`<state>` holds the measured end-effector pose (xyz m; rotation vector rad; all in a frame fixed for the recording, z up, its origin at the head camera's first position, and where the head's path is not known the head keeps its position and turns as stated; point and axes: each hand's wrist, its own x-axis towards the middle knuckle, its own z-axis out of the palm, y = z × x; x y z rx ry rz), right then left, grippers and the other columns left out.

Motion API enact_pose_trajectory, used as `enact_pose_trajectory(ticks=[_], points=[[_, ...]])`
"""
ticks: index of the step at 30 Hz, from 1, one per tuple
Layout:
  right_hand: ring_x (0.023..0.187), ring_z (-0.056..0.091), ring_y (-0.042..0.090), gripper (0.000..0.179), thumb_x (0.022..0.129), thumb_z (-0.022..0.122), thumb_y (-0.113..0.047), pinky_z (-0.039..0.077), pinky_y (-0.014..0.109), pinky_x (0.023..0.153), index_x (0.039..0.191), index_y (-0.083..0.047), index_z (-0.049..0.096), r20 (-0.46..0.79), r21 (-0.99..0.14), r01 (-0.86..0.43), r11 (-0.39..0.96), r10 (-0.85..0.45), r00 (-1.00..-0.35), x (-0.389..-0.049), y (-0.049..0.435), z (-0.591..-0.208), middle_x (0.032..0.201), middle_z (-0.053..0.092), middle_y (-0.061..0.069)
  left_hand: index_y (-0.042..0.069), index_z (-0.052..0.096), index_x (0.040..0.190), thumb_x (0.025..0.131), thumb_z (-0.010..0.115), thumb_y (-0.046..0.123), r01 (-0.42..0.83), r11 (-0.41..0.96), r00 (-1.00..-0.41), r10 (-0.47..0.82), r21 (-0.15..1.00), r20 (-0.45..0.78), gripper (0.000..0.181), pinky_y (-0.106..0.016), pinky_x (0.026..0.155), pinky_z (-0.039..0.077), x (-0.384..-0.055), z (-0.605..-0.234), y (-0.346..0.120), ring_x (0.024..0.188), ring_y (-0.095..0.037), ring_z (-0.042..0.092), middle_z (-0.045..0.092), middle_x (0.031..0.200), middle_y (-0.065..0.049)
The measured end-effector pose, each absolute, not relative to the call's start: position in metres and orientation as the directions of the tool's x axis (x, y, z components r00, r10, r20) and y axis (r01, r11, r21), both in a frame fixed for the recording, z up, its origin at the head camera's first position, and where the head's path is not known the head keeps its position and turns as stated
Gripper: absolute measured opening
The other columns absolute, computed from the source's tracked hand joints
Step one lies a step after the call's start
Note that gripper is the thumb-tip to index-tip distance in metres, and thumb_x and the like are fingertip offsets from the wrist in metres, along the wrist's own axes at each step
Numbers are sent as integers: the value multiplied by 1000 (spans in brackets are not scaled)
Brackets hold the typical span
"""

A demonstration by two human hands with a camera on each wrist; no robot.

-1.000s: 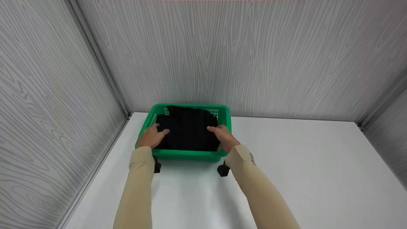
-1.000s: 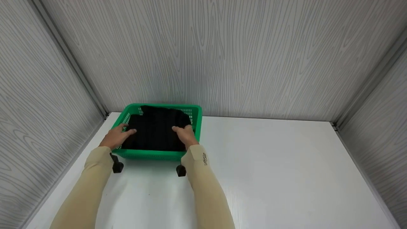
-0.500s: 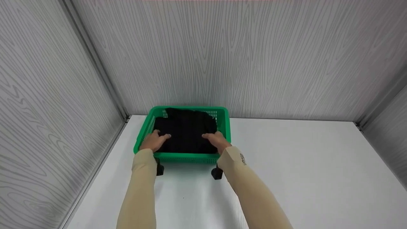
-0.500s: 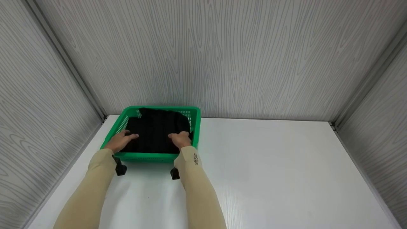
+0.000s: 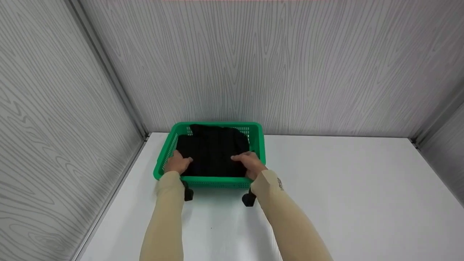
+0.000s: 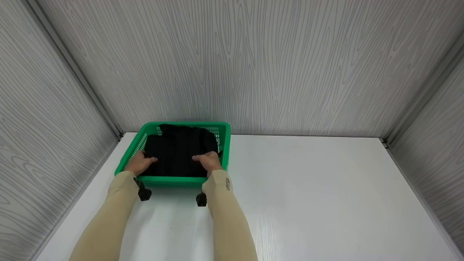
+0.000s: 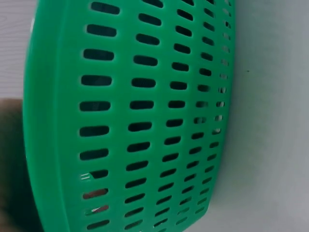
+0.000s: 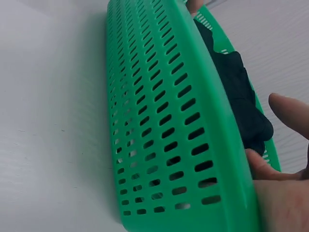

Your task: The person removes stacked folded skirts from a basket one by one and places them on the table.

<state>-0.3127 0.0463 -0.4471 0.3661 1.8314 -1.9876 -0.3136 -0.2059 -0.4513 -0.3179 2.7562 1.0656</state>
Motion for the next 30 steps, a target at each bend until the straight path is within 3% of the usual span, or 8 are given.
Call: enact_pose_trajectory(ticks=[3, 6, 11, 15, 22, 30], points=[[111, 44, 28, 47, 80, 66, -7, 38, 44, 94, 120, -3, 42, -405, -911, 410, -36, -104, -908, -312, 46, -450, 124, 41, 15, -11, 29, 132, 89, 48, 22, -281, 695, -957, -156, 661, -244, 58, -49, 94, 35, -312, -448, -204, 116, -42, 40, 38, 130, -32], [112, 41, 29, 53, 80, 62, 2, 36, 47, 94, 128, -6, 43, -382, -923, 384, 1, -111, -918, -310, 45, -450, 132, 35, 15, -10, 33, 129, 88, 50, 21, -290, 682, -955, -164, 671, -246, 55, -49, 92, 37, -310, -447, -203, 114, -41, 42, 40, 128, -30], [118, 36, 30, 62, 78, 55, 10, 30, 49, 99, 134, -11, 42, -404, -915, 399, 63, -141, -904, -311, 42, -450, 142, 26, 15, -8, 21, 138, 88, 52, 23, -284, 641, -957, -138, 713, -256, 67, -49, 97, 32, -310, -447, -205, 123, -40, 33, 30, 138, -29], [118, 35, 29, 59, 79, 59, 6, 27, 47, 102, 133, -9, 43, -404, -914, 394, 98, -135, -905, -312, 40, -452, 142, 27, 14, -7, 11, 141, 87, 53, 19, -258, 578, -964, -104, 774, -244, 73, -47, 103, 24, -313, -448, -206, 130, -39, 22, 18, 144, -29], [112, 42, 26, 58, 76, 72, -14, 34, 42, 98, 127, -5, 45, -341, -931, 326, 165, -73, -937, -313, 36, -453, 131, 40, 14, -7, 9, 141, 84, 58, 15, -266, 516, -963, -95, 815, -254, 78, -46, 105, 22, -317, -448, -206, 131, -38, 19, 15, 144, -29], [113, 41, 28, 60, 76, 71, -9, 35, 47, 96, 128, -6, 42, -345, -924, 325, 201, -72, -936, -314, 36, -454, 130, 40, 14, -10, -2, 142, 84, 57, 14, -241, 554, -962, -30, 797, -270, 86, -46, 107, 14, -320, -453, -203, 134, -40, 7, 3, 147, -29]])
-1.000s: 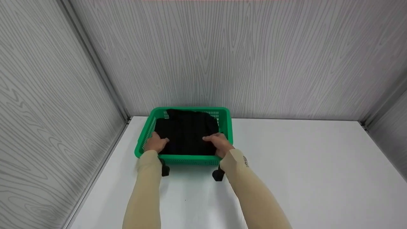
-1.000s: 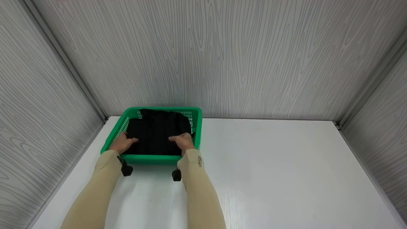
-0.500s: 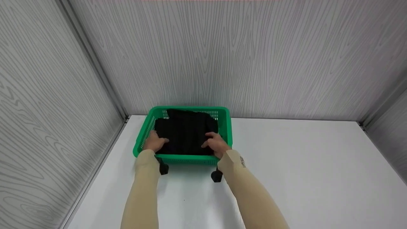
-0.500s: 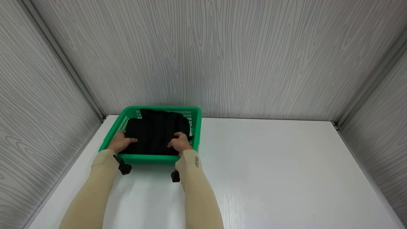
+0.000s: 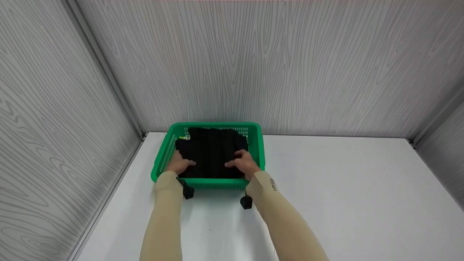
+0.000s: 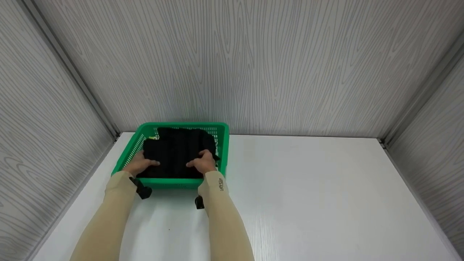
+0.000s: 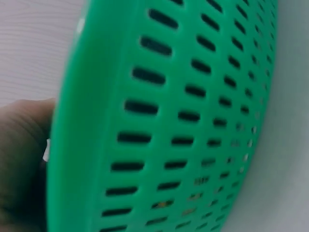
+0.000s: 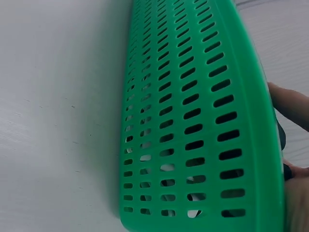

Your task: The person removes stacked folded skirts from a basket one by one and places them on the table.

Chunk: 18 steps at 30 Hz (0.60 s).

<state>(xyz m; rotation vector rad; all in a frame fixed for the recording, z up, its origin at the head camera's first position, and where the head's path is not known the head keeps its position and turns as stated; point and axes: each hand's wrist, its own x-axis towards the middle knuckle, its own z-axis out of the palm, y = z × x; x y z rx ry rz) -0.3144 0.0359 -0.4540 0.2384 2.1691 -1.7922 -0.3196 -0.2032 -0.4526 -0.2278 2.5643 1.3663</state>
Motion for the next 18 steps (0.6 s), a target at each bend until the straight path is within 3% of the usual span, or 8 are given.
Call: enact_pose_trajectory(ticks=[3, 8, 10, 13, 15, 18], points=[[114, 41, 28, 63, 76, 71, -8, 36, 49, 95, 130, -7, 40, -384, -913, 366, 181, -77, -920, -314, 37, -453, 132, 39, 14, -4, -5, 143, 83, 56, 6, -188, 528, -976, -2, 828, -220, 87, -45, 107, 12, -320, -454, -202, 135, -36, 4, -1, 148, -25], [115, 41, 30, 69, 75, 71, -6, 40, 49, 91, 134, -4, 35, -408, -905, 398, 148, -41, -912, -314, 38, -450, 134, 37, 17, 11, -5, 147, 80, 56, -1, -104, 528, -985, 61, 843, -160, 91, -47, 105, 18, -321, -455, -202, 135, -35, 7, -2, 151, -18], [116, 40, 31, 73, 74, 71, -5, 40, 49, 91, 136, -5, 32, -432, -899, 427, 95, -34, -901, -314, 39, -449, 136, 34, 18, 14, 5, 148, 81, 56, -1, -69, 552, -982, 110, 831, -154, 86, -49, 103, 22, -322, -455, -202, 134, -36, 11, 5, 150, -17], [120, 36, 30, 82, 74, 71, -4, 36, 50, 95, 143, -14, 27, -435, -900, 432, 57, -62, -898, -314, 39, -451, 143, 26, 14, 12, 32, 143, 81, 58, 1, -44, 577, -973, 162, 816, -167, 68, -49, 101, 26, -323, -458, -202, 131, -35, 21, 21, 147, -17], [126, 30, 28, 88, 75, 70, -4, 31, 50, 98, 146, -22, 22, -384, -922, 374, 99, -123, -915, -314, 37, -452, 147, 20, 10, 9, 45, 136, 82, 59, 2, -34, 600, -968, 179, 799, -176, 56, -49, 99, 31, -323, -460, -201, 127, -34, 31, 30, 143, -19], [130, 24, 25, 88, 77, 68, -3, 30, 48, 100, 146, -29, 20, -272, -945, 217, 246, -217, -937, -314, 33, -453, 150, 15, 5, 5, 53, 128, 81, 59, -1, -40, 619, -971, 161, 785, -176, 48, -47, 95, 36, -323, -462, -199, 119, -33, 40, 38, 138, -20]])
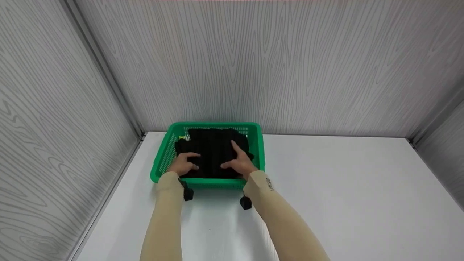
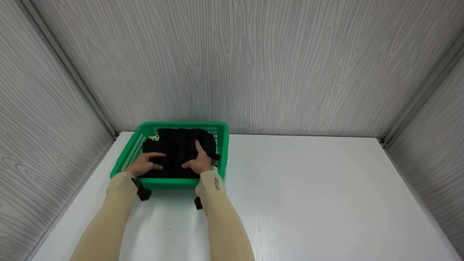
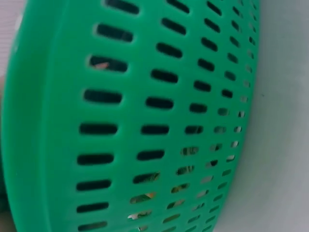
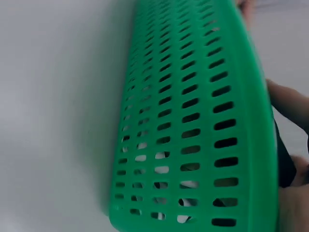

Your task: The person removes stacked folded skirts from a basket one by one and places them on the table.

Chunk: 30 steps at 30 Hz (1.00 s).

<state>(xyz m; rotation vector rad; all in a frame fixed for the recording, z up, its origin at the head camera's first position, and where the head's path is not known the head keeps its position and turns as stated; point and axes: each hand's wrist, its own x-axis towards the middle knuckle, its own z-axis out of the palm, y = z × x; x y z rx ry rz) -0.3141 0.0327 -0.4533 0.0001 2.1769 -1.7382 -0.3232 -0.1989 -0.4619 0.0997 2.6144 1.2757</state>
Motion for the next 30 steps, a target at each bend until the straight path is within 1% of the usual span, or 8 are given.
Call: enact_pose_trajectory(ticks=[3, 6, 10, 14, 17, 19, 22, 30], points=[[123, 33, 26, 76, 80, 60, 5, 38, 41, 93, 144, -24, 31, -234, -928, 130, 349, -273, -933, -313, 30, -454, 148, 21, 8, 2, 51, 129, 80, 56, -5, -37, 628, -976, 146, 777, -164, 50, -45, 91, 40, -321, -461, -197, 112, -33, 43, 37, 137, -22], [113, 39, 26, 66, 81, 53, 10, 43, 36, 80, 139, -20, 41, -276, -907, 157, 392, -269, -923, -311, 30, -455, 145, 26, 11, 1, 48, 131, 78, 55, -7, -41, 634, -978, 131, 773, -159, 54, -38, 82, 43, -320, -461, -196, 103, -30, 45, 37, 138, -22], [120, 36, 27, 64, 81, 51, 11, 42, 41, 89, 139, -15, 41, -292, -912, 189, 364, -253, -922, -310, 30, -455, 145, 26, 14, 3, 48, 132, 77, 54, -8, -48, 622, -984, 106, 782, -144, 56, -31, 70, 42, -318, -462, -197, 90, -27, 45, 38, 138, -20], [130, 25, 28, 64, 82, 50, 11, 31, 46, 100, 140, -13, 38, -255, -930, 163, 331, -258, -932, -307, 34, -452, 147, 22, 13, 4, 49, 132, 76, 54, -8, -15, 576, -992, 93, 817, -84, 57, -32, 77, 40, -314, -457, -199, 97, -27, 44, 38, 138, -18], [132, 22, 24, 64, 82, 51, 10, 29, 43, 101, 140, -14, 38, -207, -937, 110, 332, -272, -940, -304, 39, -448, 147, 22, 10, 5, 49, 132, 76, 55, -7, 14, 545, -995, 94, 838, -44, 58, -37, 95, 34, -310, -451, -201, 118, -26, 37, 37, 140, -15], [132, 22, 22, 65, 82, 51, 10, 29, 41, 102, 140, -15, 39, -168, -945, 71, 319, -290, -942, -302, 42, -445, 147, 23, 8, 7, 48, 133, 77, 55, -7, 22, 516, -995, 93, 857, -31, 58, -40, 101, 29, -306, -446, -202, 127, -25, 30, 36, 141, -13], [132, 22, 21, 66, 81, 51, 12, 28, 40, 103, 140, -15, 38, -120, -960, 31, 279, -307, -944, -299, 45, -438, 147, 25, 7, 9, 46, 135, 79, 55, -6, 50, 474, -995, 103, 879, 1, 59, -42, 104, 24, -300, -437, -204, 132, -26, 22, 33, 143, -12], [127, 31, 17, 67, 82, 55, 10, 30, 37, 101, 139, -20, 40, -21, -965, -65, 254, -322, -947, -295, 61, -410, 145, 30, 2, 13, 44, 137, 81, 59, -2, 125, 468, -992, 85, 875, 96, 60, -42, 105, 23, -294, -412, -195, 133, -25, 22, 34, 143, -8]])
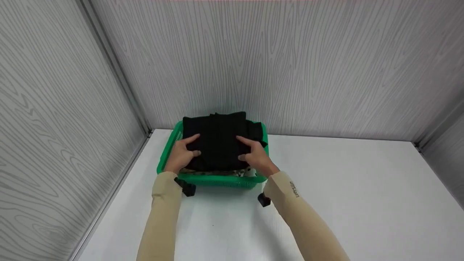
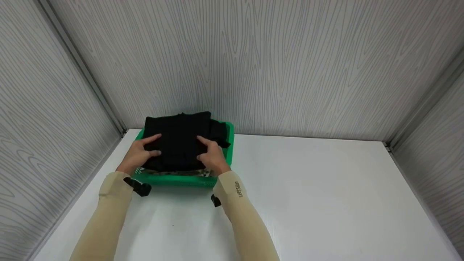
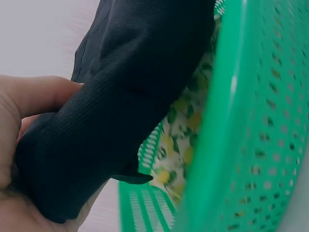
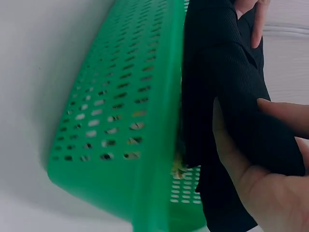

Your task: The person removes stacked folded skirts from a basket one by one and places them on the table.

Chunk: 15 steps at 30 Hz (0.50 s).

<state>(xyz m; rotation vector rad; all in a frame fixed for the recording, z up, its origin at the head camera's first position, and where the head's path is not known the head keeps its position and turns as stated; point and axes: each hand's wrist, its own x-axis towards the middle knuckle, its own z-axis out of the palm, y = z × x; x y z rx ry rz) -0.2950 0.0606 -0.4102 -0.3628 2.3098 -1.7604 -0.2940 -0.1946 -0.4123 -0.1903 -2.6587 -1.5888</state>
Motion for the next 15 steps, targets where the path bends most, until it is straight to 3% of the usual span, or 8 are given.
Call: enact_pose_trajectory(ticks=[8, 12, 15], points=[[130, 25, 17, 70, 83, 53, 10, 28, 37, 102, 142, -22, 34, 9, -966, -98, 241, -346, -938, -292, 87, -391, 147, 22, 2, 19, 42, 138, 83, 60, 2, 162, 440, -987, 68, 883, 147, 61, -38, 101, 29, -293, -397, -170, 132, -20, 22, 32, 144, -5], [133, 20, 18, 70, 83, 52, 12, 26, 36, 104, 143, -17, 31, 25, -959, -123, 256, -354, -935, -281, 98, -376, 149, 17, 6, 19, 42, 138, 83, 60, 0, 186, 395, -982, 62, 900, 176, 60, -36, 94, 34, -290, -398, -158, 130, -20, 28, 34, 142, -3], [134, 18, 19, 70, 82, 51, 13, 24, 36, 105, 144, -13, 29, 43, -946, -147, 288, -336, -941, -271, 109, -365, 149, 17, 8, 19, 42, 137, 83, 59, -1, 195, 346, -981, 58, 918, 186, 60, -37, 97, 33, -288, -401, -143, 130, -20, 28, 35, 142, -1]])
